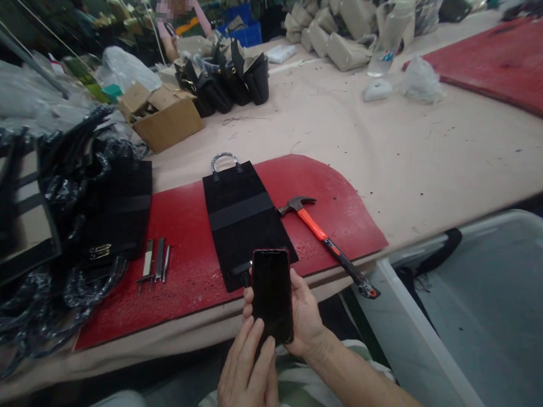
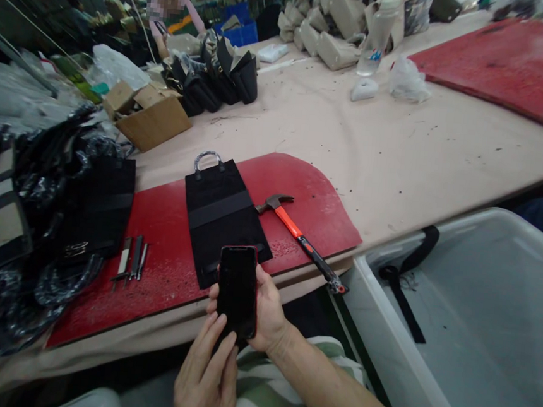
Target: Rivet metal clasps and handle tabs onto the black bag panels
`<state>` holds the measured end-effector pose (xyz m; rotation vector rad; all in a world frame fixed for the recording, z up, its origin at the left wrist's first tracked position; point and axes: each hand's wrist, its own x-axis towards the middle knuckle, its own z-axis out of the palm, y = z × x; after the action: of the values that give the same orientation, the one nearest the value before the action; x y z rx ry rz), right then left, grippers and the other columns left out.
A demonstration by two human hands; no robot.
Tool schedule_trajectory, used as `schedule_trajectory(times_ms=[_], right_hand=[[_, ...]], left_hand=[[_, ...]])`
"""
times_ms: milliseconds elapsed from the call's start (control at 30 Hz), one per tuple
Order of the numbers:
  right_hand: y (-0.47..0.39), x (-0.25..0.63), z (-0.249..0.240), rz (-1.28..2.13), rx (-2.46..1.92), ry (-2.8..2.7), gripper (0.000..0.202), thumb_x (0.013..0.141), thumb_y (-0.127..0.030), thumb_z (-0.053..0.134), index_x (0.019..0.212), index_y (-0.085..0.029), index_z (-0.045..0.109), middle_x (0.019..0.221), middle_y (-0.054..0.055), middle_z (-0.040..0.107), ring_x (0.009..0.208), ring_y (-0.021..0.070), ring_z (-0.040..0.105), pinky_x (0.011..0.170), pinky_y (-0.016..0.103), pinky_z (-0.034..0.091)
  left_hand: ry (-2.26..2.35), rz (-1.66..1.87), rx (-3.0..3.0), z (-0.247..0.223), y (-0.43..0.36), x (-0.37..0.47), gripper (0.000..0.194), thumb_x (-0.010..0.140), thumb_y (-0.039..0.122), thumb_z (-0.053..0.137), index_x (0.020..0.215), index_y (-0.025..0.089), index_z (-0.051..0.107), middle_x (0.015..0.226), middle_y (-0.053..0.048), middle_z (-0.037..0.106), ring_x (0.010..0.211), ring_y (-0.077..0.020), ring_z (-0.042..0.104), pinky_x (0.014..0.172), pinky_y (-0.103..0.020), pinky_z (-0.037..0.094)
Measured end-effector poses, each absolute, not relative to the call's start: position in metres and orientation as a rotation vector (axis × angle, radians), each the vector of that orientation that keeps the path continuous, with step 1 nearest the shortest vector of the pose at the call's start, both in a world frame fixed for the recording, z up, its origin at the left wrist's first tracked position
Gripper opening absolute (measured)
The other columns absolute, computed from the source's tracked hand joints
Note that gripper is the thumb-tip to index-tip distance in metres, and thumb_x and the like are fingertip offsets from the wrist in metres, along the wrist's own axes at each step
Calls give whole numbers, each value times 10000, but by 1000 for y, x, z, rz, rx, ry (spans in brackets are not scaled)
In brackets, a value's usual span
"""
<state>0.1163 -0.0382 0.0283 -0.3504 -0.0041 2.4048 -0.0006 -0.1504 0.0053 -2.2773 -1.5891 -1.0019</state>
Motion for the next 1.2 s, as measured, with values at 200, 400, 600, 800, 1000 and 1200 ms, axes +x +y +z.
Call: schedule_trajectory(times_ms=[200,400,600,800,1000,1200], right_hand=[[-43,116,29,2394,-366,-35,611,918,-579,407,1241,-90,578,1013,130,707,873,235,669,873,372,465],[-46,114,27,2390,-386,-82,608,945,-554,365,1275,-82,557,1032,141,706,885,249,674,872,392,475],[-47,115,25,2442,-421,-90,627,948,-607,386,1201,-75,601,1044,139,705,895,234,674,889,374,473],[-52,113,24,2483,-377,-115,647,928,-629,409,1187,-68,598,1083,162,691,934,248,676,916,380,473],[-54,110,16,2463,-354,-205,650,953,-635,340,1233,-100,584,1073,149,703,922,249,687,880,381,503],[-54,109,18,2473,-406,-175,644,960,-608,340,1253,-91,588,1098,153,704,959,257,693,895,383,504]], left_hand=[[-1627,-1058,-2269,5,-154,2,296,867,19,571,1133,106,665,1282,-192,645,1290,-315,572,963,-401,582],[-1637,-1128,-2235,8,-156,6,267,877,14,555,1108,91,663,1241,-203,657,1289,-323,571,949,-405,587],[-1624,-1128,-2203,5,-161,2,267,885,36,556,1121,101,664,1228,-194,662,1267,-314,589,931,-395,603],[-1648,-1233,-2145,8,-167,3,260,873,39,584,1112,118,649,1252,-179,646,1248,-308,603,916,-404,615],[-1709,-1335,-2044,11,-167,9,214,885,28,570,1075,96,643,1250,-186,633,1254,-308,597,947,-407,595],[-1755,-1359,-2002,11,-167,6,262,865,-10,573,1104,74,639,1260,-197,626,1234,-305,608,947,-406,593]])
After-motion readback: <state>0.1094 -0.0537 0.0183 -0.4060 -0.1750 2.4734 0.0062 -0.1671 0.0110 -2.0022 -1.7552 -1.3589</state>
